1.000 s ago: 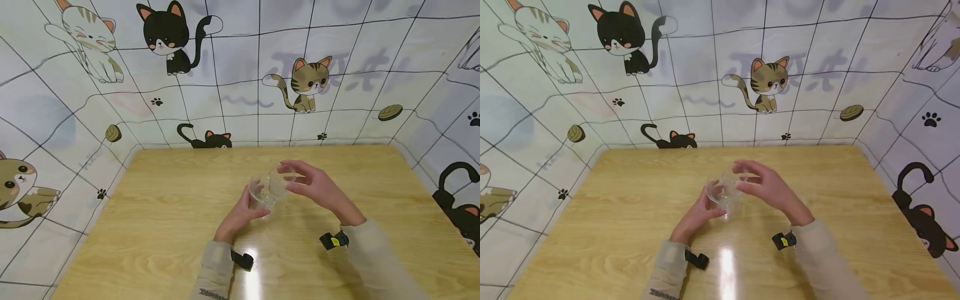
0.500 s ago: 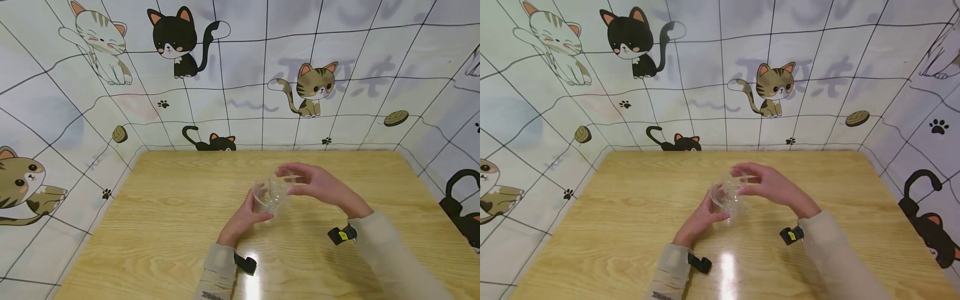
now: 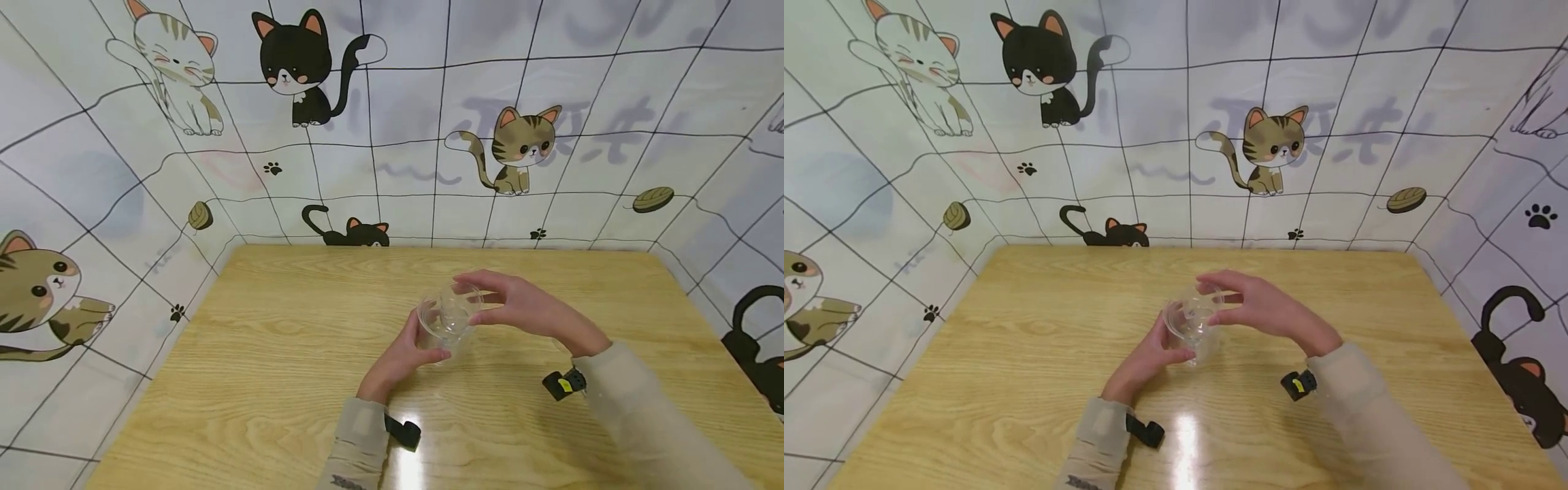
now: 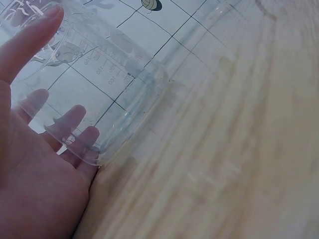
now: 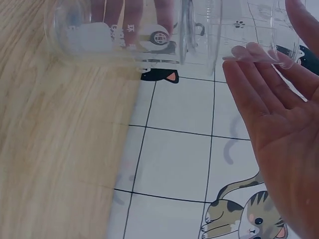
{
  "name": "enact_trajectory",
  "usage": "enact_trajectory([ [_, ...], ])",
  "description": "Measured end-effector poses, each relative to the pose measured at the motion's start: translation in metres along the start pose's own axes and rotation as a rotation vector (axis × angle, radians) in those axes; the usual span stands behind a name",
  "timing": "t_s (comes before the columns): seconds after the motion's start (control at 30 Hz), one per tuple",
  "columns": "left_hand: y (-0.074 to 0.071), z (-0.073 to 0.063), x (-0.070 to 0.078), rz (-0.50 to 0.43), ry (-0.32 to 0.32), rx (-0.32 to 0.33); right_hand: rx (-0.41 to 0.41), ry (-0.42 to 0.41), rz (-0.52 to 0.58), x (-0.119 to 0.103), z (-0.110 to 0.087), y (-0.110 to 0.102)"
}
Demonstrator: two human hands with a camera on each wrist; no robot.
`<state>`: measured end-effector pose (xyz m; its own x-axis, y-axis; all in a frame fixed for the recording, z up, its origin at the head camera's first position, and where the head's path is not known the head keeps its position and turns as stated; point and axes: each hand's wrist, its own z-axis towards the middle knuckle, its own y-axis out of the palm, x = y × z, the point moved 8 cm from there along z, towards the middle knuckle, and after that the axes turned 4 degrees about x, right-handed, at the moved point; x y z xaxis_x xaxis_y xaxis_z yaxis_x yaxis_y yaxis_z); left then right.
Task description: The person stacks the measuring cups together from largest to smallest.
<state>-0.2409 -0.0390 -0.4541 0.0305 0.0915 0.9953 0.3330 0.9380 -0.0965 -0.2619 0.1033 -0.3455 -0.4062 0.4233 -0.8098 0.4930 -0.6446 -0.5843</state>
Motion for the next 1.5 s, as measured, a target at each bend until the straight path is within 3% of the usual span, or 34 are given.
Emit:
enact_trajectory([
  [0.43, 0.001, 0.002, -0.001, -0.016, 0.024, -0.019, -0.068, -0.062, -0.268, -0.019, 0.007, -0.009],
  [0.67, 0.000, 0.012, -0.020, -0.026, 0.042, -0.005, -0.095, -0.090, -0.367, -0.025, 0.013, -0.009],
  [0.8, 0.000, 0.012, -0.023, -0.020, 0.042, -0.005, -0.122, -0.100, -0.388, -0.024, 0.015, -0.005],
  [1.07, 0.000, 0.010, -0.024, -0.012, 0.024, 0.007, -0.168, -0.171, -0.595, -0.027, 0.021, 0.005],
  [1.33, 0.001, 0.010, -0.025, -0.019, 0.015, -0.004, -0.211, -0.205, -0.674, -0.033, 0.024, 0.014],
  [1.5, 0.000, 0.011, -0.024, -0.015, 0.028, 0.000, -0.236, -0.206, -0.669, -0.031, 0.025, 0.018],
])
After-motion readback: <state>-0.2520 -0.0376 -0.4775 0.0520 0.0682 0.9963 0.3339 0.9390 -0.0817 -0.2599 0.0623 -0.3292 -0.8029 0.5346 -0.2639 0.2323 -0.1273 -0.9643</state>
